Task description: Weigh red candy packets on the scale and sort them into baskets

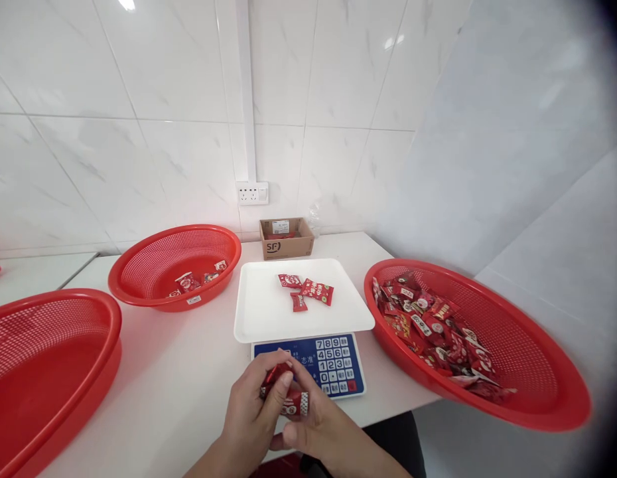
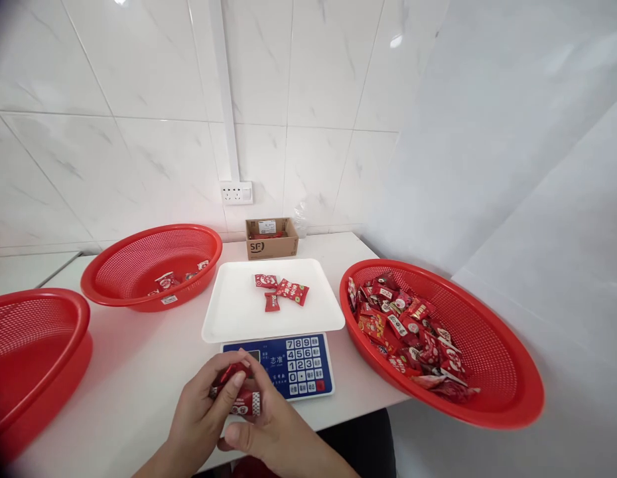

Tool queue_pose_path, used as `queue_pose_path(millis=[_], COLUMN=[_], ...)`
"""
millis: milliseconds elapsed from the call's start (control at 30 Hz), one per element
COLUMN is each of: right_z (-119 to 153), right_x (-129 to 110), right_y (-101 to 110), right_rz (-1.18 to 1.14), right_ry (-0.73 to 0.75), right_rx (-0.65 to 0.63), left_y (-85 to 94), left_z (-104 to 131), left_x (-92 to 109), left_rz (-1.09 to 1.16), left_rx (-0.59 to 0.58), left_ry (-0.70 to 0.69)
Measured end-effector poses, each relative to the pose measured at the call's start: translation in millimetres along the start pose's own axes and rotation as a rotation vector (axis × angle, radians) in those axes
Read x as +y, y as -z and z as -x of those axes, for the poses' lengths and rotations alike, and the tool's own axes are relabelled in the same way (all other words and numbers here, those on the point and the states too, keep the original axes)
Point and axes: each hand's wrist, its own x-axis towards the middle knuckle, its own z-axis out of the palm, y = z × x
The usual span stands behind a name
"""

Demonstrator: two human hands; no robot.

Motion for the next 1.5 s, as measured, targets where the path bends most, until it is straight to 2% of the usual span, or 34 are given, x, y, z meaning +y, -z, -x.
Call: queue_pose_path(millis=[133, 333, 433, 600, 700, 833, 933, 1033, 1100, 1200, 1300, 1500], right_z=[1.8, 4.0, 5.6, 10.9, 17.8, 30.1, 38.1, 43.3, 45.3, 47.3, 49.0, 51.3], right_x=[6.9, 1.8, -2.4, -5.7, -7.7, -10.4, -10.8, -11.7, -13.4, -16.8, -19.3, -19.4], right_y=[2.7, 10.4, 9.7, 11.5, 16.9, 25.4, 28.5, 27.5, 26.1, 25.4, 27.1, 31.2], right_rz=[-0.031, -0.09, -0.132, -0.146, -0.146, -0.136, -0.117, -0.096, -0.092, -0.084, -0.073, -0.096], right_ry=[-0.031, 0.019, 0.034, 0.042, 0.054, 0.071, 0.067, 0.076, 0.086, 0.094, 0.1, 0.104], right_rx=[0.083, 0.228, 0.246, 0.265, 0.319, 0.44, 0.488, 0.51, 0.512, 0.498, 0.489, 0.481], left_y=[-8.0, -15.3, -14.0, -9.7, -7.4, -6.0, -9.1, -18.1, -26.0, -35.7, -39.0, -33.3], left_z=[3.5, 11.2, 10.0, 2.5, -13.0, -54.8, -89.9, -113.3, -120.6, -123.7, -123.8, -125.7], left_x=[0.4, 6.7, 5.9, 4.3, 12.5, 23.9, 24.7, 23.7, 24.3, 25.6, 25.5, 30.7], left_rz=[0.035, 0.099, 0.026, -0.17, -0.27, -0.405, -0.657, -0.981, -1.148, -1.241, -1.236, -1.131], left_rx=[-0.084, -0.085, -0.206, -0.289, -0.358, -0.353, -0.46, -0.579, -0.619, -0.639, -0.623, -0.529], left_ry=[0.029, 0.07, 0.031, -0.086, -0.22, -0.407, -0.495, -0.543, -0.53, -0.49, -0.471, -0.406])
